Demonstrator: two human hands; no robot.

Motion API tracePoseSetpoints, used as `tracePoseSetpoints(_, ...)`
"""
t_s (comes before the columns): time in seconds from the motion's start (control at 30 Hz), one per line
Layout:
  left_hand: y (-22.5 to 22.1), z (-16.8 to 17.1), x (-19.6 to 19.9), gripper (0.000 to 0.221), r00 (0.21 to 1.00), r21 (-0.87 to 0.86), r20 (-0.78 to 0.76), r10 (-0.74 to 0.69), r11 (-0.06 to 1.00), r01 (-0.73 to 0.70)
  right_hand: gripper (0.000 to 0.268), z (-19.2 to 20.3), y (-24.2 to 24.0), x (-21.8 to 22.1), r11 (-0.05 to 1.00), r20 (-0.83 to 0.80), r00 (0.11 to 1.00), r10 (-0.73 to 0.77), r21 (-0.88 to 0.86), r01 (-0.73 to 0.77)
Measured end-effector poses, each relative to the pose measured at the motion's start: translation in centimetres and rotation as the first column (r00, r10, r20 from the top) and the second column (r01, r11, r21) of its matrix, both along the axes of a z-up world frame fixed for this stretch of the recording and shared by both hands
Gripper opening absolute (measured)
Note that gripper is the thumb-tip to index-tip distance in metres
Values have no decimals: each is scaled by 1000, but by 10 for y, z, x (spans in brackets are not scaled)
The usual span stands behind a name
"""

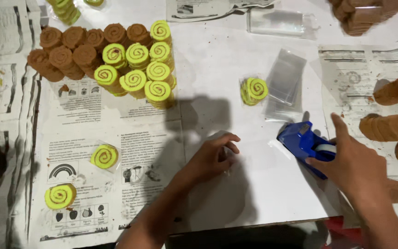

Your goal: The person places small individual cake rolls into plastic sleeves and seals them using adhesive tape by hand.

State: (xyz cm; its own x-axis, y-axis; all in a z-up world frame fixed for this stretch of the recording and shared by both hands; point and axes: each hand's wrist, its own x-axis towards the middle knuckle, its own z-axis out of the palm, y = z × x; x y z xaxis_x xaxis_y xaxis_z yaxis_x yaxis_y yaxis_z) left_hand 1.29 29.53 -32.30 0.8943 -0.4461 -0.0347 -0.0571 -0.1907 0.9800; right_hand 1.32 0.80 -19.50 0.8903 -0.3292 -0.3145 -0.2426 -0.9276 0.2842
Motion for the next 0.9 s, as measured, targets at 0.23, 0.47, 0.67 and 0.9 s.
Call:
tracePoseSetpoints(0.23,-9,-19,-4,20,989,-188,148,12,982,16,123,35,89,48,900,352,931,93,370,-230)
tracePoseSetpoints(0.47,-14,-56,4,43,894,-32,444,54,998,-44,126,-35,148,129,950,110,989,97,286,-125)
tracePoseSetpoints(0.67,-15,-67,4,39,873,-31,486,46,999,-35,100,-74,116,132,745,321,942,101,603,-286)
tracePoseSetpoints(0.9,-40,-117,21,50,871,-52,488,62,998,-42,83,-44,161,84,462,361,905,226,778,-426)
